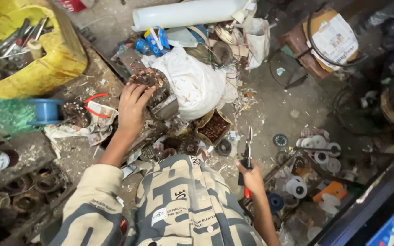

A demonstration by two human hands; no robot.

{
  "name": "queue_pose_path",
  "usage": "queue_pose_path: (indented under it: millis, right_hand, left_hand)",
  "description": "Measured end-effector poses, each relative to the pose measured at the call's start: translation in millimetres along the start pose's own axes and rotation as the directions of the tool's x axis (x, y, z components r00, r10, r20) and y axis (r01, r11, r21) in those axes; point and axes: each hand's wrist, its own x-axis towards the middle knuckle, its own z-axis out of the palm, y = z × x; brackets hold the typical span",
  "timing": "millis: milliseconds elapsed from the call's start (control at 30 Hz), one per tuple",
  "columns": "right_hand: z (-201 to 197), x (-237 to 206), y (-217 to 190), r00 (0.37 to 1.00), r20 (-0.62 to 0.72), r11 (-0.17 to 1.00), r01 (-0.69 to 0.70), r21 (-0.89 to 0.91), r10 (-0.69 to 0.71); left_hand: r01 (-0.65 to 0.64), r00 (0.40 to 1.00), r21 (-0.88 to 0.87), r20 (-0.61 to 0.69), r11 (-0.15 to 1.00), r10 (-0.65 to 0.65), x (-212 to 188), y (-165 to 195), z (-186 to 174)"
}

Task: The person uses pliers to cut a small metal component held in a bench vise. They repeatedly reposition the component and cut it into smaller pieces, dropping the cuttings into a container below.

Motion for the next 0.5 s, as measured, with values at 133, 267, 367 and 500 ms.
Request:
queue_pose_path:
  millis: [133,267,367,500]
  right_hand:
    - [43.2,-26.5,-9.6,0.997,0.028,0.992,0.069,0.101,-0.072]
    - [78.4,-53.8,-17.4,0.997,0.018,0.996,0.073,0.042,-0.074]
    - [92.1,-68.5,-19.5,0.994,0.001,0.993,0.106,0.059,-0.107]
    - [105.3,-79.9,-21.1,0.997,-0.056,0.993,0.064,0.097,-0.058]
  left_hand:
    - [-0.100,0.995,0.003,0.030,0.995,0.100,4.2,-29.8,-4.8]
    - [-0.095,0.988,-0.111,0.109,0.989,0.107,12.7,-59.5,-1.6]
    - [-0.105,0.978,-0.164,0.163,0.981,0.132,15.4,-73.7,4.0]
    - [-0.213,0.963,-0.096,0.151,0.972,0.225,16.1,-83.7,5.9]
